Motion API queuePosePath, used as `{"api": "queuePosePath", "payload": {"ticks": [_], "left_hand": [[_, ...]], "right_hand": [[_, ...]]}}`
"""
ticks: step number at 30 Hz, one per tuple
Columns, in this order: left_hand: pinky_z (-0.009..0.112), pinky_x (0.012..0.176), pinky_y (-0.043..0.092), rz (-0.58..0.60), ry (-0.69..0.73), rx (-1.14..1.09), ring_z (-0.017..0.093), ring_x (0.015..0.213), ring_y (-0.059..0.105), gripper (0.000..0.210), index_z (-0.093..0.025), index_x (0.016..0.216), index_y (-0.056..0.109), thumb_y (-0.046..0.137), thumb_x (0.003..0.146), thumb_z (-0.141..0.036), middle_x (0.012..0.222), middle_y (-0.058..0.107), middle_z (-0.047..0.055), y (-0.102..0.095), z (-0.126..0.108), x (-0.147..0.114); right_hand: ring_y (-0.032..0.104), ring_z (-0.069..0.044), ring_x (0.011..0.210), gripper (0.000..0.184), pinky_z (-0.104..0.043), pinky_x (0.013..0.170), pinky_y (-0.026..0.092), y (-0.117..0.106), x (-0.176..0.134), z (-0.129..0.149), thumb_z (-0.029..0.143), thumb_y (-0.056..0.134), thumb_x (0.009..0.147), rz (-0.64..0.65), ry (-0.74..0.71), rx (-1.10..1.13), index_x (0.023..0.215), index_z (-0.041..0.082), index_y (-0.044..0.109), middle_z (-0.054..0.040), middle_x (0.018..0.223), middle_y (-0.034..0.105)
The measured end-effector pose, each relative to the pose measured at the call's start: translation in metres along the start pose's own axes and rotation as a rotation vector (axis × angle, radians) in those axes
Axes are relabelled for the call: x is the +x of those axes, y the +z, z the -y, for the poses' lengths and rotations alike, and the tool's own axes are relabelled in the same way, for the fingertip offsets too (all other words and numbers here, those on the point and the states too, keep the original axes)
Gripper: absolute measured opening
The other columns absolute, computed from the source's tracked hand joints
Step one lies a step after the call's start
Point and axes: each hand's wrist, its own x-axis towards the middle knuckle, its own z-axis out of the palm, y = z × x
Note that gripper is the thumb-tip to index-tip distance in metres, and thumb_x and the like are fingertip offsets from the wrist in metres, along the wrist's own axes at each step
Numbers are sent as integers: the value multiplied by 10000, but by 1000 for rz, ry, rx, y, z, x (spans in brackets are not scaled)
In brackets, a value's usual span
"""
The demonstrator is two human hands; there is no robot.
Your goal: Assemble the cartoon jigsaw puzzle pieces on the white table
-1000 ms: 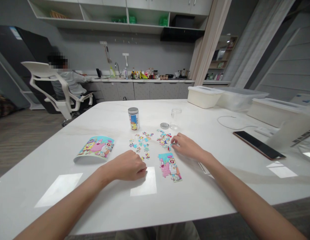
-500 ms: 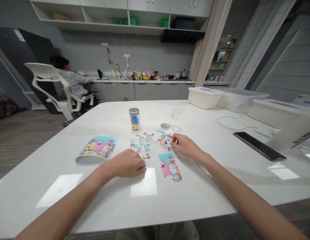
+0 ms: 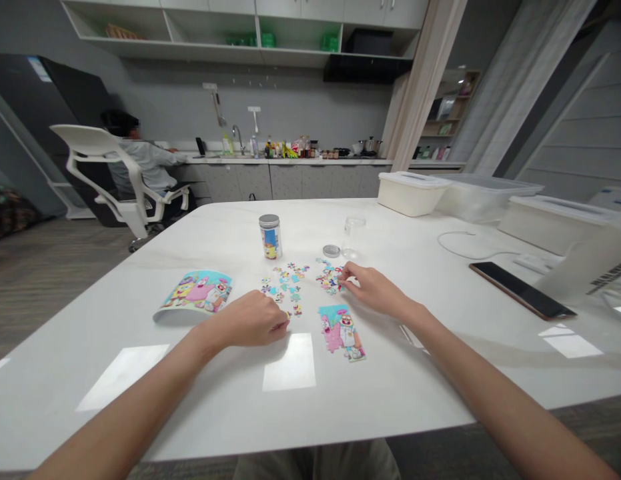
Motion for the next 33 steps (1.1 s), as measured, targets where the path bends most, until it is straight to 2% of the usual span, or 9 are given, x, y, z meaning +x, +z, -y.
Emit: {"api": "queuePosePath", "payload": {"ticks": [3, 8, 13, 19, 23, 28, 33], "left_hand": [[274, 474, 212, 68, -132, 84, 94, 397, 388, 330, -167, 526, 519, 406, 835, -193, 480, 535, 21, -3, 16, -4], [269, 489, 251, 156, -318, 133, 133, 465, 493, 313, -170, 564, 580, 391, 814, -184, 584, 622, 62, -12, 40, -18], [262, 495, 269, 145, -357, 117, 120, 461, 478, 322, -169, 555, 577, 380, 808, -190, 566, 611, 55, -16, 42, -21], [272, 475, 234, 116, -290, 51, 105, 428, 424, 354, -163, 506, 509, 394, 837, -212, 532, 578, 45, -8, 37, -17], [275, 470, 225, 102, -274, 23, 97, 407, 389, 356, -163, 492, 478, 410, 839, -210, 503, 534, 29, -5, 39, -19], [266, 459, 225, 105, -300, 34, 91, 402, 383, 355, -166, 503, 514, 401, 834, -226, 501, 536, 28, -3, 42, -20], [262, 467, 233, 124, -294, 33, 95, 413, 402, 369, -169, 519, 545, 395, 848, -243, 523, 560, 37, -4, 40, -19]], "right_hand": [[599, -180, 773, 48, -317, 693, 441, 2, 5, 4, 247, 555, 814, -28, 76, 240, 817, 201, 544, -38, 843, 660], [571, -134, 698, 148, -280, 647, 457, -2, 7, 14, 293, 670, 756, 67, 305, 759, 819, 162, 641, -38, 783, 645], [559, -101, 694, 108, -240, 672, 483, -4, 7, 15, 217, 695, 769, 92, 442, 1095, 843, 139, 704, -44, 791, 643], [574, -90, 714, 36, -198, 693, 506, 0, 8, 13, 128, 689, 762, 108, 502, 1221, 796, 132, 698, -62, 838, 650], [554, -72, 647, 61, -183, 640, 496, 0, 8, 13, 93, 667, 758, 127, 517, 1255, 791, 144, 673, -34, 790, 628], [595, -95, 734, 157, -222, 723, 506, -2, 6, 14, 51, 675, 711, 178, 485, 1236, 824, 155, 640, -34, 823, 638], [571, -85, 666, 121, -228, 691, 519, -2, 6, 14, 93, 673, 745, 174, 507, 1231, 840, 156, 634, -29, 804, 623]]}}
